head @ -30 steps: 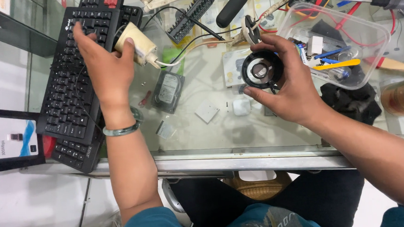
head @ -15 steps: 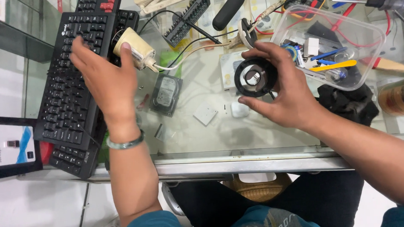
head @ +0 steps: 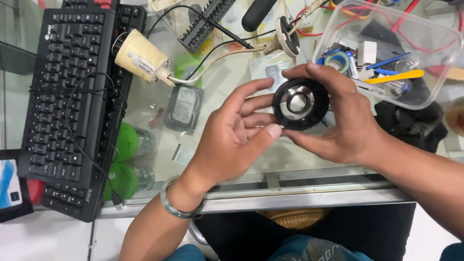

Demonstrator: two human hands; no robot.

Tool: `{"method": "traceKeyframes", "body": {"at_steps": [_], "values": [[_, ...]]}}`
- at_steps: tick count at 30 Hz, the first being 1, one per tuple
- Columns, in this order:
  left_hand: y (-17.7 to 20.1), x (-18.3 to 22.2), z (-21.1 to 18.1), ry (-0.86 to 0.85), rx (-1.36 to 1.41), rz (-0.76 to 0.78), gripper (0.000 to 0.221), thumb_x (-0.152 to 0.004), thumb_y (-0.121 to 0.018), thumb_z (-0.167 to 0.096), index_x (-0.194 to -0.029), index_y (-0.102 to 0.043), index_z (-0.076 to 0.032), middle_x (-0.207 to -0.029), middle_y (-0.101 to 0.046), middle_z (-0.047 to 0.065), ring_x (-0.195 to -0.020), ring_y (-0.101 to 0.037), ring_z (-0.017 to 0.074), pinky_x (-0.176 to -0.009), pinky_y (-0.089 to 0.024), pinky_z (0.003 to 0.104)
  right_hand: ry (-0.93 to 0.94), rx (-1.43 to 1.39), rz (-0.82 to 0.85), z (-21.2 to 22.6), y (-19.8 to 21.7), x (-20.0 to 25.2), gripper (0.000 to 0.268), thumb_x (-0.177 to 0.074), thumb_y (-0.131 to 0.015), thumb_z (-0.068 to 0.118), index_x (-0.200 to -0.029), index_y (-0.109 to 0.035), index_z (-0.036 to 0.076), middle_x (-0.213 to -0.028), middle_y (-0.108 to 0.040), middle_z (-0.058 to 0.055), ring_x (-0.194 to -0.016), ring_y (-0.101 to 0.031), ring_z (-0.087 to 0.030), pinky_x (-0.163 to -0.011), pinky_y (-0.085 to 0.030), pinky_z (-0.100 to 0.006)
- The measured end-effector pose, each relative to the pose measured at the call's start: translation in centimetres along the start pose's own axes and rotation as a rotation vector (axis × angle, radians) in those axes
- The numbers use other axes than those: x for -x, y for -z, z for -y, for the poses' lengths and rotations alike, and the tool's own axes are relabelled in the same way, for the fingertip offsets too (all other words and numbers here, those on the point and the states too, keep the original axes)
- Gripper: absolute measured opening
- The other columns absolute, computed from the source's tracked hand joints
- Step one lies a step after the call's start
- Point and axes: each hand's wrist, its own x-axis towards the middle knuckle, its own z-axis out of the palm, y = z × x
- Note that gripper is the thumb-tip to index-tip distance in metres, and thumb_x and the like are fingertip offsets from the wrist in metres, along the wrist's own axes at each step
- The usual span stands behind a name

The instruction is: Repairing the internal wiring and components of a security camera on a workbench.

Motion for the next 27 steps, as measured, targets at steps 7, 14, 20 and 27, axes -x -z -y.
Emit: {"method": "traceKeyframes", "body": {"at_steps": [7,14,20,27], "values": [[-0.2,-0.5,1.1,0.071,0.041,-0.042,0.051,-0.091,-0.069,-0.013,-0.139,-0.052,-0.008,-0.125,-0.068,0.018,-0.094,-0.075,0.0181,-0.088,-0.063,0.028,-0.049,-0.045,0.049,0.1,-0.3,-0.1,0.092,-0.090,-0.086,0.015,-0.157,-0.023,0.012,-0.148,-0.055,-0.027,-0.137,-0.062,-0.039,-0.115,-0.050,-0.044],[0.2,-0.8,1.5,0.024,0.095,-0.066,0.050,-0.093,-0.069,-0.010,-0.140,-0.051,-0.005,-0.119,-0.069,0.016,-0.094,-0.076,0.0203,-0.087,-0.062,0.029,-0.052,-0.128,0.008,0.1,-0.2,-0.3,0.098,-0.085,-0.090,0.014,-0.158,-0.024,0.009,-0.150,-0.044,-0.027,-0.146,-0.050,-0.039,-0.119,-0.054,-0.046],[0.4,-0.5,0.9,-0.007,0.115,-0.066,0.049,-0.093,-0.069,-0.011,-0.139,-0.051,-0.005,-0.124,-0.066,0.018,-0.099,-0.076,0.0219,-0.091,-0.063,0.031,-0.066,-0.247,-0.015,-0.1,-0.3,-0.2,0.093,-0.087,-0.084,0.006,-0.157,-0.023,0.009,-0.149,-0.041,-0.029,-0.144,-0.053,-0.041,-0.119,-0.056,-0.047],[0.8,-0.6,1.5,-0.032,0.224,-0.014,0.056,-0.098,-0.063,-0.036,-0.140,-0.049,-0.002,-0.126,-0.061,0.018,-0.113,-0.067,0.0220,-0.089,-0.069,0.042,0.010,-0.229,-0.030,-1.0,-0.4,0.2,0.093,-0.088,-0.084,0.009,-0.158,-0.023,0.009,-0.148,-0.046,-0.031,-0.144,-0.054,-0.043,-0.118,-0.055,-0.050]]}}
